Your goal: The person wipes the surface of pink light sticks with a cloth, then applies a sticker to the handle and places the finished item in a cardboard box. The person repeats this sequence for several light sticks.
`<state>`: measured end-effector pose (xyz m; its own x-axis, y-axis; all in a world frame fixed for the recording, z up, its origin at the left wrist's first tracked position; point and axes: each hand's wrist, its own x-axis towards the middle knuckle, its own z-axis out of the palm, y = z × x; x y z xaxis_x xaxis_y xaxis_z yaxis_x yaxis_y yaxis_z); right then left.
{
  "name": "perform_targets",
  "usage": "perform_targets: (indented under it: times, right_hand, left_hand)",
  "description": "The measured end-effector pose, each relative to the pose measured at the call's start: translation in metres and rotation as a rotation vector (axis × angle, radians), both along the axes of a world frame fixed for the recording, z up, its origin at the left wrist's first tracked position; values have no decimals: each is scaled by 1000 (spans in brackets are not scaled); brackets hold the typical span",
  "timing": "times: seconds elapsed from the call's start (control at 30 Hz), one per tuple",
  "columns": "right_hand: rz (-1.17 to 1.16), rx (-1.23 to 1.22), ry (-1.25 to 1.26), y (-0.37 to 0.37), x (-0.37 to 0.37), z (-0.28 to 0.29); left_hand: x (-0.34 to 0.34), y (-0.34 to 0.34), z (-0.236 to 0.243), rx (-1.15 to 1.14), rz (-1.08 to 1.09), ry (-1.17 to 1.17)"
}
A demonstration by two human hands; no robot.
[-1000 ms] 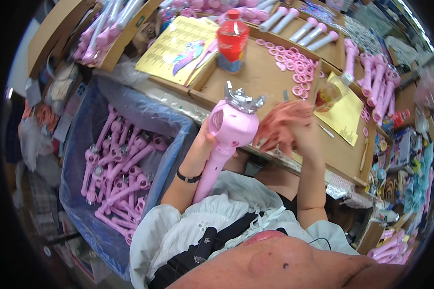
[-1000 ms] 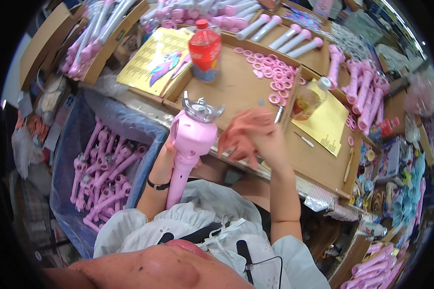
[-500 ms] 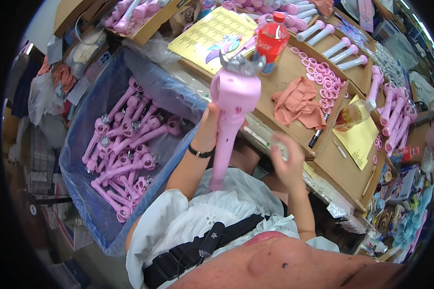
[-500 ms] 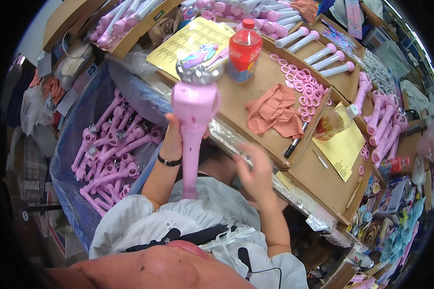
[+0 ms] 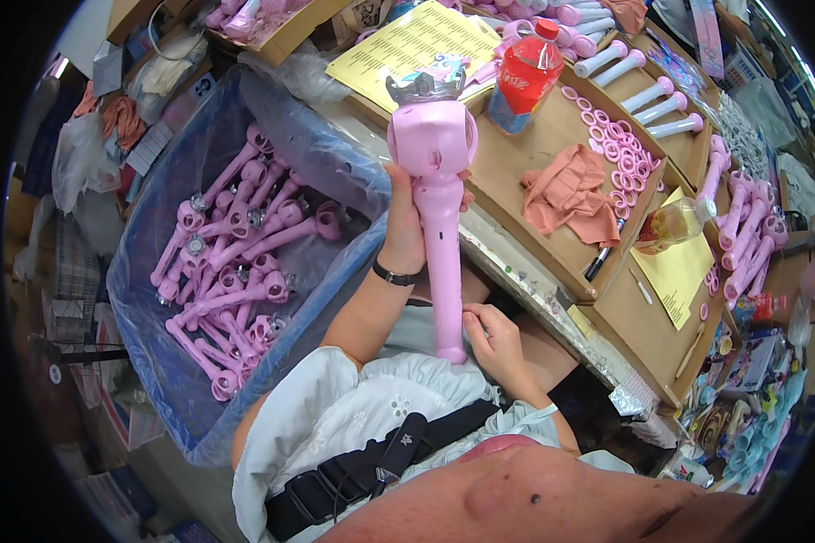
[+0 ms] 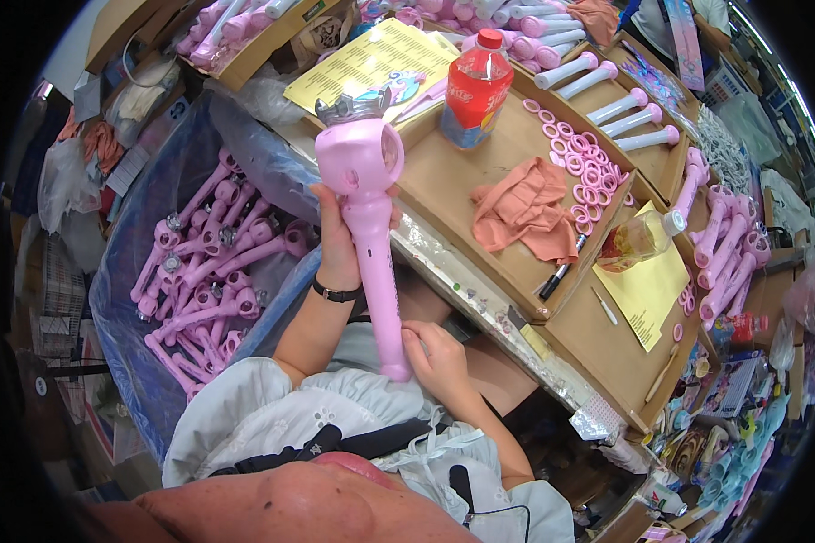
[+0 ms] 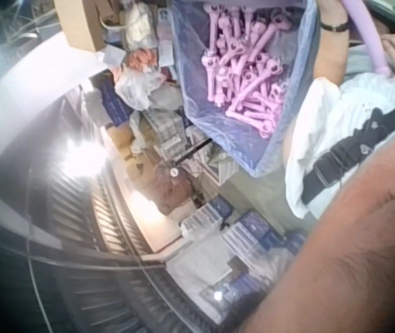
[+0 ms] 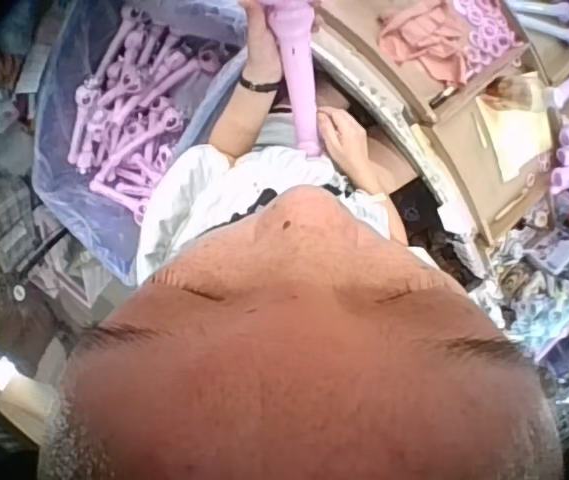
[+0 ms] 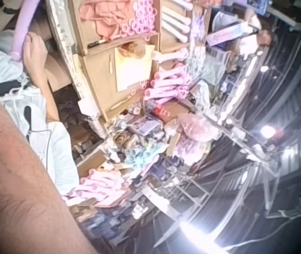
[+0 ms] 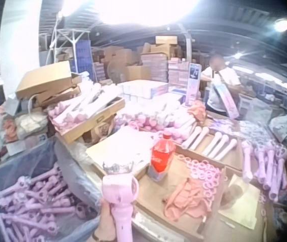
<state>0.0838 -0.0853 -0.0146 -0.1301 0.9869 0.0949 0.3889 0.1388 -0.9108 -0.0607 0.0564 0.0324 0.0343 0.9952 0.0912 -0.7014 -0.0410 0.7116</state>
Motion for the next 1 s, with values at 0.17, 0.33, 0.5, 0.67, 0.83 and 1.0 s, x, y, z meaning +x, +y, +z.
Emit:
perform_targets:
  times: [0.17,0.33,0.5,0.67,0.83,1.0]
  right_hand:
    - [96,-41,38,-9,4,-4]
    - [-113,115,56,-10,11,-10]
    - [-125,220,1,-13,17,-8]
    - [-136,275,-48,-16,26,-2]
    - [-129,286,-68,-19,29,1]
    - [-115,315,-94,-22,32,0]
  left_hand:
    - [-13,17,-2,-115,143,-53]
    - [-28,25,-5,-31,280,-185]
    - [-29,19,-8,-36,249,-220]
    - [-24,17,-8,-41,201,-305]
    - [-20,15,-8,-56,174,-315]
    - [-16,12,-8,-74,169,-307]
